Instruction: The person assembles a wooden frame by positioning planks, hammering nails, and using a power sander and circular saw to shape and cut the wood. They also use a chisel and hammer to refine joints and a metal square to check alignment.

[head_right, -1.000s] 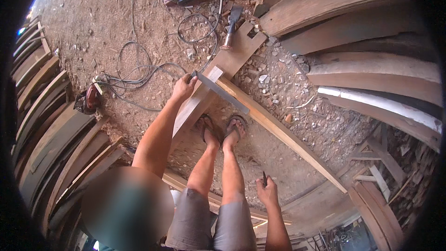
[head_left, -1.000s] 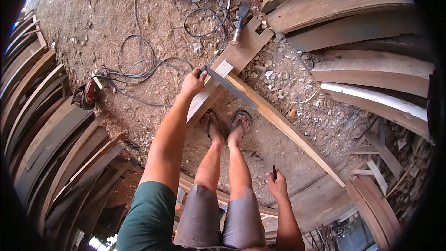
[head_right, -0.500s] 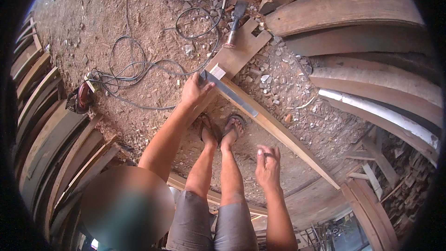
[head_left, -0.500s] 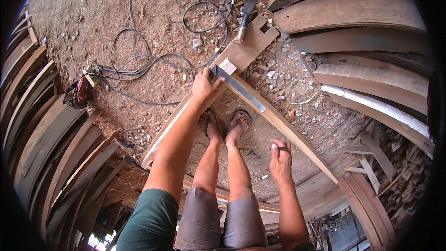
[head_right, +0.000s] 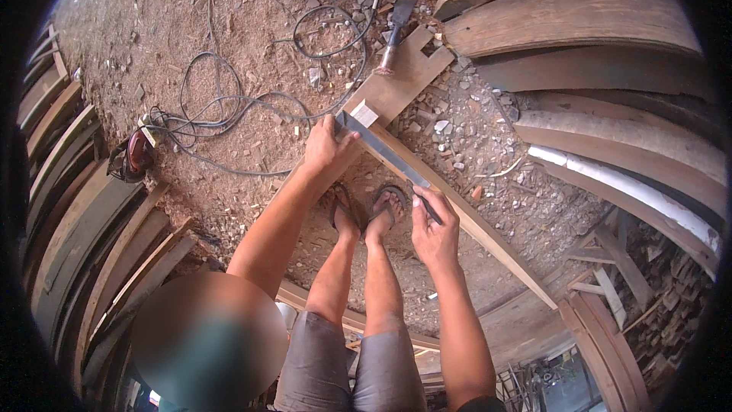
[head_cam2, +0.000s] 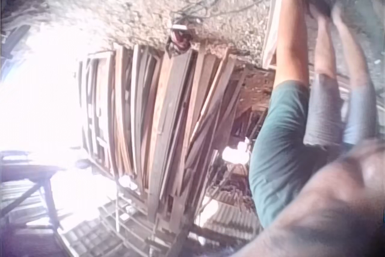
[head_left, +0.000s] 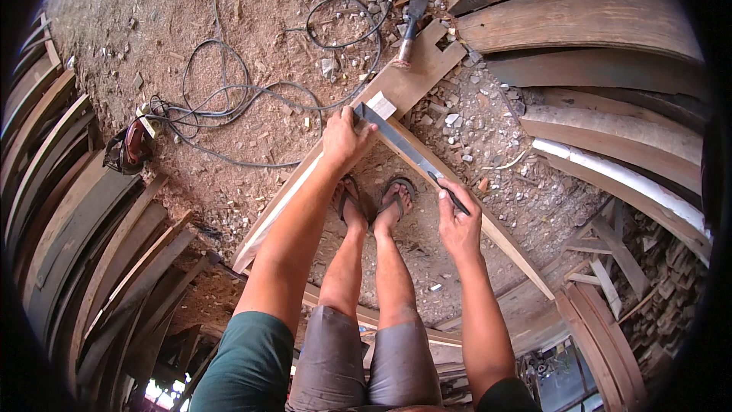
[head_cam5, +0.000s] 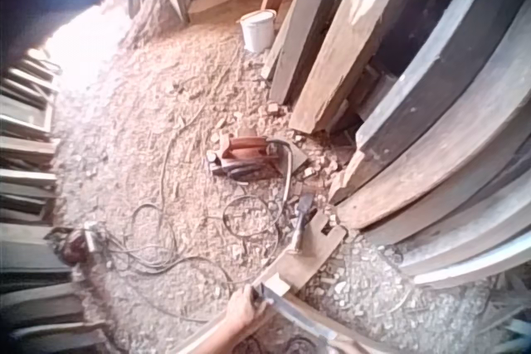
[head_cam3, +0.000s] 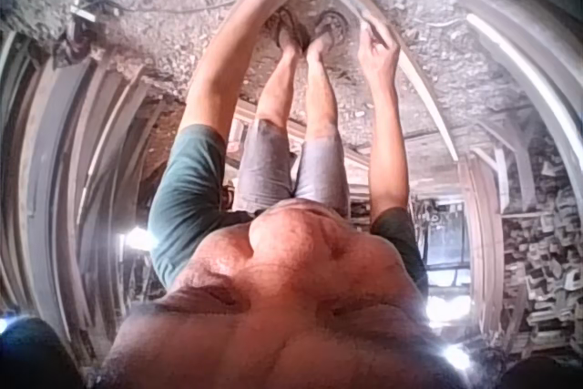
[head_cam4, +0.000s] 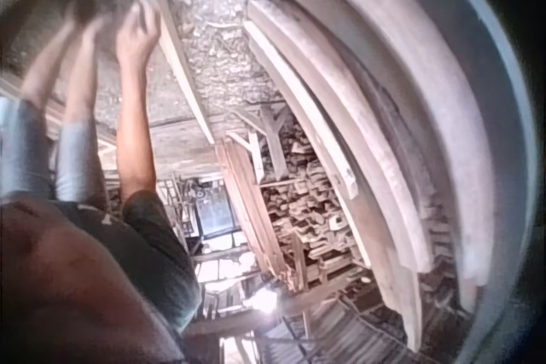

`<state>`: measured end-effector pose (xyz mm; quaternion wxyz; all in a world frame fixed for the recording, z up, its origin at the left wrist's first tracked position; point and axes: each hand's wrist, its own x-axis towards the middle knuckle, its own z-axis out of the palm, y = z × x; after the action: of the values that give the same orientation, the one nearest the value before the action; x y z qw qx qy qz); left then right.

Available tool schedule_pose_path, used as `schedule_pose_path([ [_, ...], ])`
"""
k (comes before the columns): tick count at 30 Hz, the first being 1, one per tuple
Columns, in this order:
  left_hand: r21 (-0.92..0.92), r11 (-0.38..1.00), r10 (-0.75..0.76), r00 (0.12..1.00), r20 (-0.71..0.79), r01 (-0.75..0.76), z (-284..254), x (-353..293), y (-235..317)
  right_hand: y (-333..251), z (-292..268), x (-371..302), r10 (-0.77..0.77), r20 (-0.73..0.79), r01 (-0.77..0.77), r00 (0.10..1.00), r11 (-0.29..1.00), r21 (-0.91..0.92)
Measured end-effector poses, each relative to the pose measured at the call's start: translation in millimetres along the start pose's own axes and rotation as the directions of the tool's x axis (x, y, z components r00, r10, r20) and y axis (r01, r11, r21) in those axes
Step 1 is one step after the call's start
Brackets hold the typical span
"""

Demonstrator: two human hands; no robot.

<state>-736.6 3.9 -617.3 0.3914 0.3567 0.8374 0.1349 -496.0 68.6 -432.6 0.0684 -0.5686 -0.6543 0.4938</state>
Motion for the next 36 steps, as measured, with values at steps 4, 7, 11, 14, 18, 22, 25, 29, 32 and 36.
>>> schedule_pose_path([
  [4,0.015,0.999,0.034,0.998,-0.043,-0.034,7,0,-5,13,22,18,0.114,0.028,-0.117,0.993,0.987,0.108],
  [7,0.009,0.999,0.052,0.998,-0.047,-0.052,9,1,-6,21,39,35,0.043,0.037,-0.046,0.998,0.995,0.084],
  [11,0.003,0.998,0.056,0.998,-0.016,-0.056,6,2,-6,34,63,60,-0.022,0.046,0.016,0.999,0.992,0.124],
  [14,0.032,0.999,0.031,0.999,-0.012,-0.031,7,2,-9,31,84,85,-0.088,0.057,0.078,0.994,0.984,0.162],
  [18,0.039,0.999,0.007,1.0,0.011,-0.007,5,3,-3,28,113,125,-0.201,0.067,0.193,0.977,0.975,0.114],
  [22,0.039,0.999,-0.029,0.999,0.026,0.028,7,4,-4,27,104,113,-0.204,0.113,0.209,0.972,0.977,-0.037],
  [25,0.043,0.997,-0.062,0.998,0.032,0.06,2,2,-7,37,71,89,-0.003,0.194,0.073,0.981,0.931,-0.357],
  [29,-0.188,0.967,-0.173,0.985,-0.001,0.17,3,8,-26,91,11,39,0.14,0.04,-0.125,0.989,0.955,-0.268],
  [32,-0.529,0.758,-0.521,0.842,-0.138,0.382,-3,3,-65,115,-32,-1,0.312,-0.001,-0.31,0.95,0.941,-0.137],
  [36,-0.795,0.443,-0.748,0.659,-0.074,0.414,-29,19,-118,148,-66,-55,0.454,-0.043,-0.453,0.89,0.873,-0.181],
])
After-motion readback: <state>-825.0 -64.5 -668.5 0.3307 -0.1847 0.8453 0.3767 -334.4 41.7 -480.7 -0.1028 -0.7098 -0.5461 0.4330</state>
